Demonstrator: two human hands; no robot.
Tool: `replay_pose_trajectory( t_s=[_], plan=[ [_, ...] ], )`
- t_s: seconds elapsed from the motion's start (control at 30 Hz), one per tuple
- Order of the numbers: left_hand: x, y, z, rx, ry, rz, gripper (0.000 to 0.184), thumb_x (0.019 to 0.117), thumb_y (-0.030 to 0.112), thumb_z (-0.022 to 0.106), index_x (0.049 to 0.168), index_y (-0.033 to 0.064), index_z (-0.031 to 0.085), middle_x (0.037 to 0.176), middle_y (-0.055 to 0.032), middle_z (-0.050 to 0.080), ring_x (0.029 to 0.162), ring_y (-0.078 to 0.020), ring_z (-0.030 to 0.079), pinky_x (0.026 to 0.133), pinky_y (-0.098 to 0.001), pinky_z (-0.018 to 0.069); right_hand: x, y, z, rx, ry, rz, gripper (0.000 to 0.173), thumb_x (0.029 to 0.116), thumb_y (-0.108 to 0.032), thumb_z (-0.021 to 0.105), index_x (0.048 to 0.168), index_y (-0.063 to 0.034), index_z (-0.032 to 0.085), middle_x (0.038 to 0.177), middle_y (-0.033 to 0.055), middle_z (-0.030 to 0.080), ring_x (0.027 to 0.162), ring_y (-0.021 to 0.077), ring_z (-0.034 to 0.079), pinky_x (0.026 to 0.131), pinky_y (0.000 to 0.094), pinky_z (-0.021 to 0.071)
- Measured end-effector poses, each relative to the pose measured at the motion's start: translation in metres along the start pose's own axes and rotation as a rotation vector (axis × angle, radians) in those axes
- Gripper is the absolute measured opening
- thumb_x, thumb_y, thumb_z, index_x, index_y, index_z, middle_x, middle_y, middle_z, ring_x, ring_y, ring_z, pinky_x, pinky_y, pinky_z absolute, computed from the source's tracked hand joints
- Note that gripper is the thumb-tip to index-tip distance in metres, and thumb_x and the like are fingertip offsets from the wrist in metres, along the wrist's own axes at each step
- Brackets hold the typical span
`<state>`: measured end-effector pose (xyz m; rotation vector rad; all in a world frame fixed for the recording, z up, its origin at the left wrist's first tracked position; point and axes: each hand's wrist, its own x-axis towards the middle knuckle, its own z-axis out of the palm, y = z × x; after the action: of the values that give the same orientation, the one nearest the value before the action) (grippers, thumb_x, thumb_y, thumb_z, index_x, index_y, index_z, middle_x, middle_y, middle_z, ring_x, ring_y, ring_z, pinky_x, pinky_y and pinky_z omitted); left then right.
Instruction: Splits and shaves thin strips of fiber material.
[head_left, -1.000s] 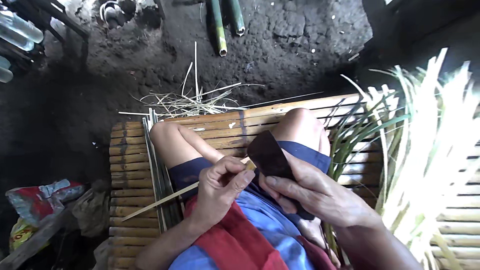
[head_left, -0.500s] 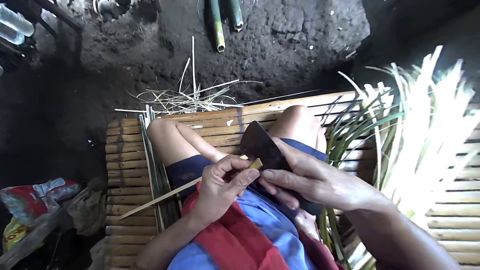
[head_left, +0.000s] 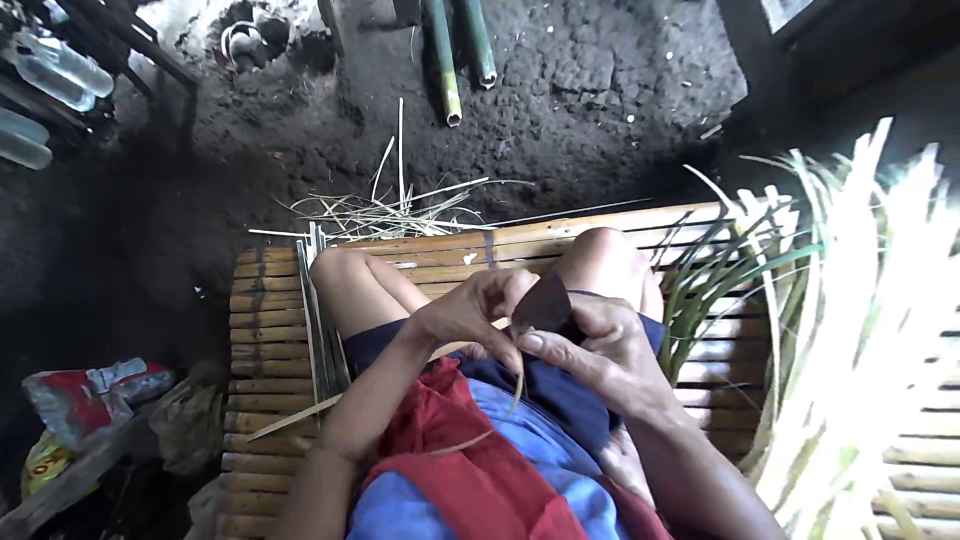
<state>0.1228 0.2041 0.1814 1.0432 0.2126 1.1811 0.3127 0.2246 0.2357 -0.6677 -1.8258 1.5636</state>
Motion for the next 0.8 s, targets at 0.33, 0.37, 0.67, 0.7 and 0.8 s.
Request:
replay_pose_trajectory(
  t_s=[0.33,0.37,0.67,0.7,0.8],
  plan=[
    [0.015,-0.004,0.052,-0.355,0.876,-0.190,0.052,0.1052,0.062,0.030,0.079,0.0249,0.056,0.060,0.0110,0.051,0.054,0.0013,0.052,0.053,-0.0146,0.0460,0.016,0.017,-0.007,-0.466,0.178,-0.146,0.035,0.1002,-0.036,0.063,0.092,-0.0022,0.066,0.077,-0.0013,0.066,0.067,-0.0013,0.062,0.062,0.0180,0.0533],
    [0.023,-0.002,0.051,-0.403,0.985,-0.178,0.050,0.1092,0.053,0.025,0.082,0.0217,0.053,0.057,0.0095,0.047,0.049,-0.0002,0.049,0.049,-0.0149,0.0447,0.014,0.019,-0.005,-0.495,0.121,-0.160,0.039,0.1005,-0.038,0.062,0.091,-0.0007,0.066,0.078,0.0022,0.067,0.069,0.0017,0.062,0.063,0.0211,0.0534],
    [-0.002,-0.013,-0.005,-0.516,1.491,0.069,0.045,0.1131,0.038,0.014,0.085,0.0189,0.044,0.050,0.0120,0.039,0.040,0.0009,0.041,0.044,-0.0131,0.0402,-0.018,0.006,-0.016,-0.395,0.093,-0.240,0.036,0.1053,-0.040,0.056,0.087,-0.0090,0.062,0.071,-0.0030,0.059,0.065,-0.0040,0.057,0.062,0.0125,0.0478],
    [0.002,-0.017,0.001,-0.541,1.352,0.050,0.052,0.1111,0.048,0.012,0.086,0.0199,0.048,0.050,0.0127,0.044,0.042,0.0014,0.046,0.047,-0.0135,0.0435,-0.010,0.014,-0.011,-0.515,0.132,-0.268,0.042,0.1039,-0.040,0.058,0.081,-0.0041,0.061,0.066,0.0029,0.058,0.061,0.0022,0.056,0.058,0.0174,0.0468],
    [0.007,-0.030,0.025,-0.462,0.724,-0.057,0.055,0.1036,0.065,0.022,0.096,0.0264,0.060,0.062,0.0127,0.058,0.060,0.0002,0.058,0.064,-0.0180,0.0506,0.011,0.033,-0.026,-0.697,0.337,-0.222,0.047,0.1016,-0.038,0.062,0.085,0.0057,0.067,0.071,0.0139,0.065,0.063,0.0160,0.064,0.061,0.0351,0.0542]
  ],
)
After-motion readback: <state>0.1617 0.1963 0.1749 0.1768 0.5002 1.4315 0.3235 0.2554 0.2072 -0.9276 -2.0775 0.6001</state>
